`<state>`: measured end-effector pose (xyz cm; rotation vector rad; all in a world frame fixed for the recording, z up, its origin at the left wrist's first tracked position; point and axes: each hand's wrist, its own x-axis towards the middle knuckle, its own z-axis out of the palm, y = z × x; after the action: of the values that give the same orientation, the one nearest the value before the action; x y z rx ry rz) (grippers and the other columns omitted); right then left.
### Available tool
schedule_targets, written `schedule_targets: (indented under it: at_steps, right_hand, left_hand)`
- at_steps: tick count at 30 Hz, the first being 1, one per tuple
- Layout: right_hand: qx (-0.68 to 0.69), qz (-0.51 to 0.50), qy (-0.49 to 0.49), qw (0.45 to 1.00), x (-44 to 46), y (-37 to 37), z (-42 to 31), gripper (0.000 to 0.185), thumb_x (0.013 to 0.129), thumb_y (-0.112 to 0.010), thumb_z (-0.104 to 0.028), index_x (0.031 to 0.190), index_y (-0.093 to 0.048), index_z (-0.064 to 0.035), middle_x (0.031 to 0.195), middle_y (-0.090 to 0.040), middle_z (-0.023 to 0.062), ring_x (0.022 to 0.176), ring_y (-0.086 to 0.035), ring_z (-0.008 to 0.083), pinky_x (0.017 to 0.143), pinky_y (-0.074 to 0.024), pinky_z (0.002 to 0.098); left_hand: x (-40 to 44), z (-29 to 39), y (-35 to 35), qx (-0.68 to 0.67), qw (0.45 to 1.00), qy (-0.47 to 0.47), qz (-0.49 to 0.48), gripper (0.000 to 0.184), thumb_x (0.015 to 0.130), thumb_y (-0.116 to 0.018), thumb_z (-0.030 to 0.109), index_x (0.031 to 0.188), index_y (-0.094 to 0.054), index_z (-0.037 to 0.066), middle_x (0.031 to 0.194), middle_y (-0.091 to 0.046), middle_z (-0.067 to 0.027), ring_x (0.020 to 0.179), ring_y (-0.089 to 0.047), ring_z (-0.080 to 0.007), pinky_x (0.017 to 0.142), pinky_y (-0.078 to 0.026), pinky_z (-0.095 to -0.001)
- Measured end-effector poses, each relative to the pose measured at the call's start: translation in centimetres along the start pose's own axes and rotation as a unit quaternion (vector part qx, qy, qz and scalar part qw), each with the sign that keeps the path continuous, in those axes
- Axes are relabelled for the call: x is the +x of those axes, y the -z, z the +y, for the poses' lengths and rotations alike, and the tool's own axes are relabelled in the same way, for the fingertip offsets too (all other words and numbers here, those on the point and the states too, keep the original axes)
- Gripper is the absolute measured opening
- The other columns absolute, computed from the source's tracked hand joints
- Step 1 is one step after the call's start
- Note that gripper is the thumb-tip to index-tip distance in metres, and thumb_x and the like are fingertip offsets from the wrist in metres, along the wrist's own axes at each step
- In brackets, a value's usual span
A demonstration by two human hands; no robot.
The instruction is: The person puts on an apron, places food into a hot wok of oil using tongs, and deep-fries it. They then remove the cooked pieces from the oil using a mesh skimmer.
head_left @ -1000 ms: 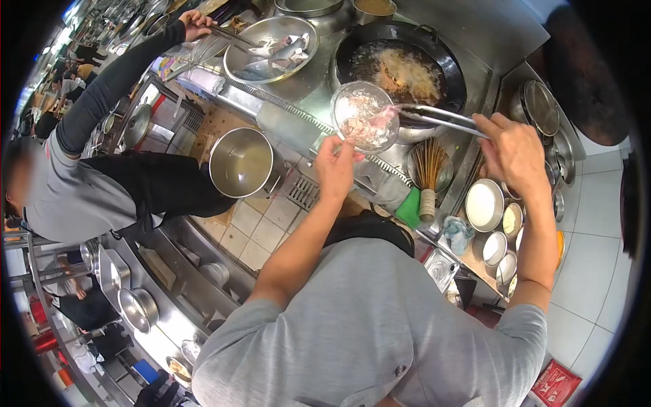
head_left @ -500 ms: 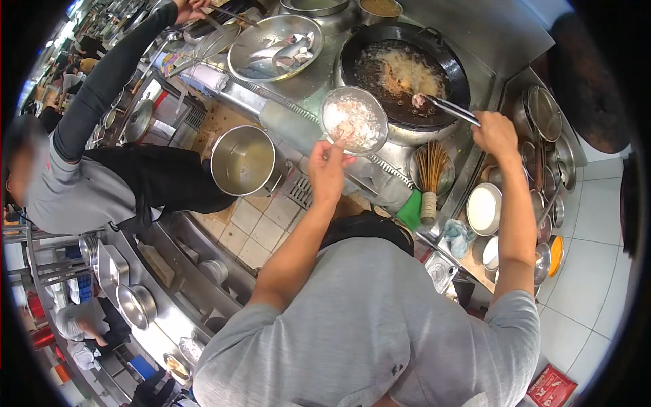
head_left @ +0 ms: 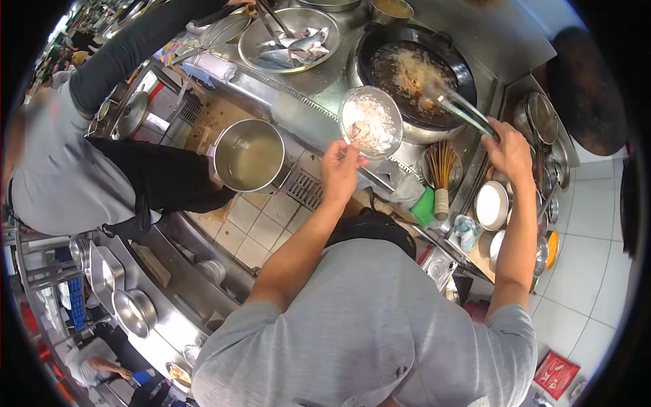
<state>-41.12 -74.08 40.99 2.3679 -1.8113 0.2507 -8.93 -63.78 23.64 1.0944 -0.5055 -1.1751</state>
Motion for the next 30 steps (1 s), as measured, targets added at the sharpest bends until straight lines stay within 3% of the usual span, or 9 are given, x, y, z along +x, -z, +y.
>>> schedule_targets:
  at_steps: [2, 4, 8, 13, 19, 22, 30]
  right_hand:
    - [0.043, -0.096, 0.098, 0.99, -1.4, 3.9, -4.5, 0.045, 0.079, -0.072, -0.017, 0.123, -0.068, -0.0065, 0.091, -0.067, 0.0181, 0.084, -0.067, 0.0388, 0.074, -0.0524, 0.0466]
    - [0.052, -0.121, 0.166, 0.977, -2.8, 4.8, -6.9, 0.052, 0.073, -0.075, -0.014, 0.124, -0.068, -0.0056, 0.086, -0.064, 0.0155, 0.078, -0.064, 0.037, 0.069, -0.0507, 0.0452]
    - [-0.006, -0.127, 0.18, 0.975, -3.9, 5.5, -9.9, 0.05, 0.075, -0.076, -0.016, 0.123, -0.069, -0.0058, 0.086, -0.064, 0.0138, 0.078, -0.064, 0.0368, 0.07, -0.0502, 0.0459]
    - [-0.022, -0.15, 0.182, 0.972, -3.7, 5.0, -10.1, 0.044, 0.077, -0.074, -0.015, 0.121, -0.07, -0.0066, 0.086, -0.064, 0.0121, 0.078, -0.063, 0.0357, 0.07, -0.0492, 0.0458]
    - [-0.009, -0.11, 0.169, 0.979, -4.4, 7.4, -11.1, 0.035, 0.082, -0.072, -0.012, 0.117, -0.071, -0.006, 0.084, -0.064, 0.012, 0.073, -0.063, 0.0347, 0.065, -0.0479, 0.0447]
    - [0.018, -0.087, 0.15, 0.985, -4.7, 8.4, -11.0, 0.036, 0.081, -0.072, -0.01, 0.117, -0.07, -0.0055, 0.086, -0.064, 0.0126, 0.073, -0.064, 0.0344, 0.064, -0.0482, 0.0436]
    - [0.028, -0.048, 0.083, 0.995, -3.8, 9.3, -8.4, 0.041, 0.081, -0.072, -0.006, 0.122, -0.069, -0.0056, 0.088, -0.064, 0.0147, 0.073, -0.064, 0.035, 0.066, -0.0497, 0.0411]
  left_hand:
    - [0.5, -1.0, 0.8, -0.006, 1.0, 0.007, -0.023, 0.013, 0.098, -0.065, 0.011, 0.093, -0.058, 0.0, 0.09, -0.064, -0.0079, 0.073, -0.065, -0.013, 0.067, -0.062, -0.0295]
    - [0.2, -1.6, 1.4, -0.013, 0.999, 0.016, -0.05, 0.013, 0.098, -0.065, 0.01, 0.093, -0.059, 0.0, 0.09, -0.064, -0.0078, 0.072, -0.065, -0.0128, 0.067, -0.062, -0.0296]
    - [-0.6, -1.3, 1.9, -0.004, 0.996, 0.013, -0.084, 0.014, 0.098, -0.066, 0.011, 0.091, -0.059, 0.001, 0.089, -0.063, -0.0065, 0.072, -0.063, -0.0111, 0.065, -0.062, -0.0307]
    - [-1.0, -0.3, 2.5, -0.004, 0.995, 0.0, -0.103, 0.015, 0.098, -0.066, 0.012, 0.091, -0.059, 0.0, 0.087, -0.063, -0.0054, 0.072, -0.063, -0.0099, 0.065, -0.063, -0.0312]
    - [-0.5, -0.1, 2.9, -0.014, 0.995, 0.018, -0.094, 0.016, 0.098, -0.067, 0.012, 0.092, -0.059, 0.0, 0.085, -0.062, -0.0061, 0.07, -0.063, -0.0114, 0.065, -0.063, -0.0309]
    - [-0.2, -0.1, 2.7, -0.012, 0.995, 0.025, -0.092, 0.014, 0.099, -0.064, 0.011, 0.095, -0.059, -0.002, 0.088, -0.067, -0.0091, 0.07, -0.069, -0.0141, 0.063, -0.06, -0.0278]
    - [0.4, -0.6, 1.5, -0.048, 0.995, 0.048, -0.073, 0.013, 0.097, -0.066, 0.011, 0.094, -0.059, 0.0, 0.089, -0.059, -0.0063, 0.071, -0.064, -0.0133, 0.064, -0.063, -0.0307]
